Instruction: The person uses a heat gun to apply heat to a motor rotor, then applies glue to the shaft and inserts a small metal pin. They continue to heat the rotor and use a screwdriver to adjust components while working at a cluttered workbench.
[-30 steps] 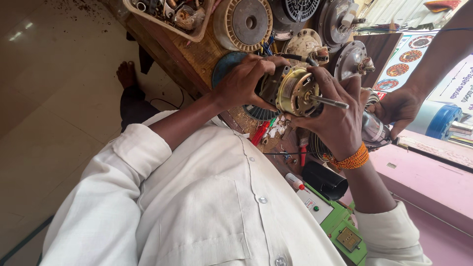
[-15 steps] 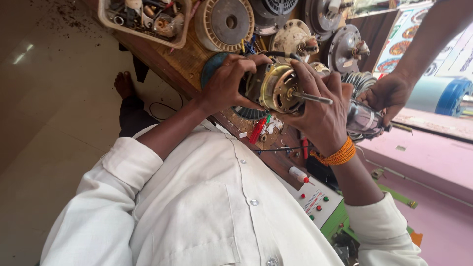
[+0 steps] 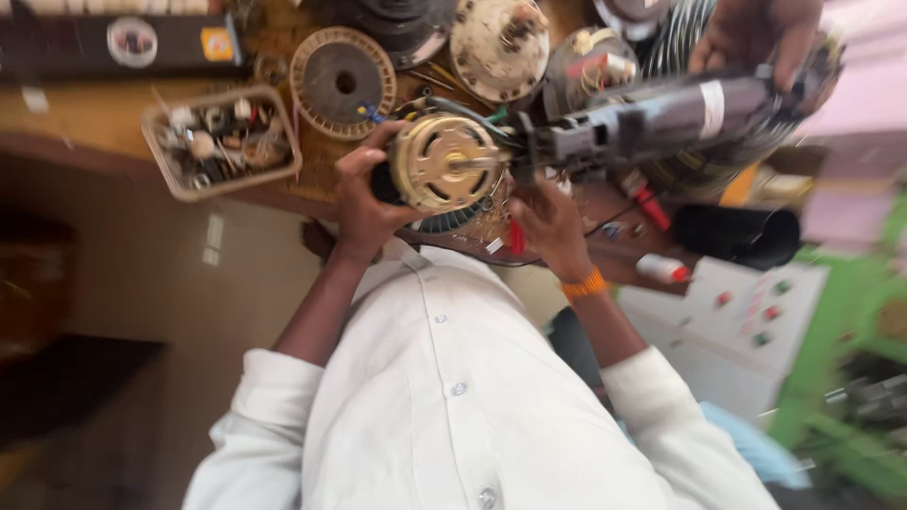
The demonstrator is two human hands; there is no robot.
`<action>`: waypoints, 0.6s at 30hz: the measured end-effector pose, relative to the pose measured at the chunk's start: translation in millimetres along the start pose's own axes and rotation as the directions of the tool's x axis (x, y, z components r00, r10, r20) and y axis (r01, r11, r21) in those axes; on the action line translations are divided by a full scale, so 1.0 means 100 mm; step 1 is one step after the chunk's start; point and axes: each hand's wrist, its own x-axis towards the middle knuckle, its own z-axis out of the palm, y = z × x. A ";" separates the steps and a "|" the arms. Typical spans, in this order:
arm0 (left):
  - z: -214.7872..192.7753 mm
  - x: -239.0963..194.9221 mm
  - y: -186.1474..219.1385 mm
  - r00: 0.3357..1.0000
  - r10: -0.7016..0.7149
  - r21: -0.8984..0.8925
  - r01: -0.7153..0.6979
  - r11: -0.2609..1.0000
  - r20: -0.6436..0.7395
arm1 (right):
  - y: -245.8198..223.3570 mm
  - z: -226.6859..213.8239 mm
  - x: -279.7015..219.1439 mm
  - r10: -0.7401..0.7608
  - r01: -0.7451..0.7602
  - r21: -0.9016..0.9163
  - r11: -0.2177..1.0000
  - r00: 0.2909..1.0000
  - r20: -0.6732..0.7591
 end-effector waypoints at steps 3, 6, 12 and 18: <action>-0.01 0.07 0.11 0.997 -0.044 0.006 0.043 0.999 0.057 | 0.30 0.24 0.43 0.129 -0.141 -0.168 0.976 0.988 -0.082; -0.05 0.04 0.13 0.984 -0.160 0.092 0.153 0.984 0.076 | 0.23 0.34 0.64 -0.059 0.043 -0.190 0.981 0.995 -0.083; -0.17 -0.01 0.08 0.979 -0.197 0.141 0.188 0.972 0.059 | -0.18 0.24 0.96 -0.562 0.543 0.154 0.826 0.814 0.144; -0.08 0.03 0.16 0.985 -0.166 0.240 0.152 0.959 0.037 | -0.49 0.10 1.25 -0.694 0.741 -0.049 0.670 0.648 0.315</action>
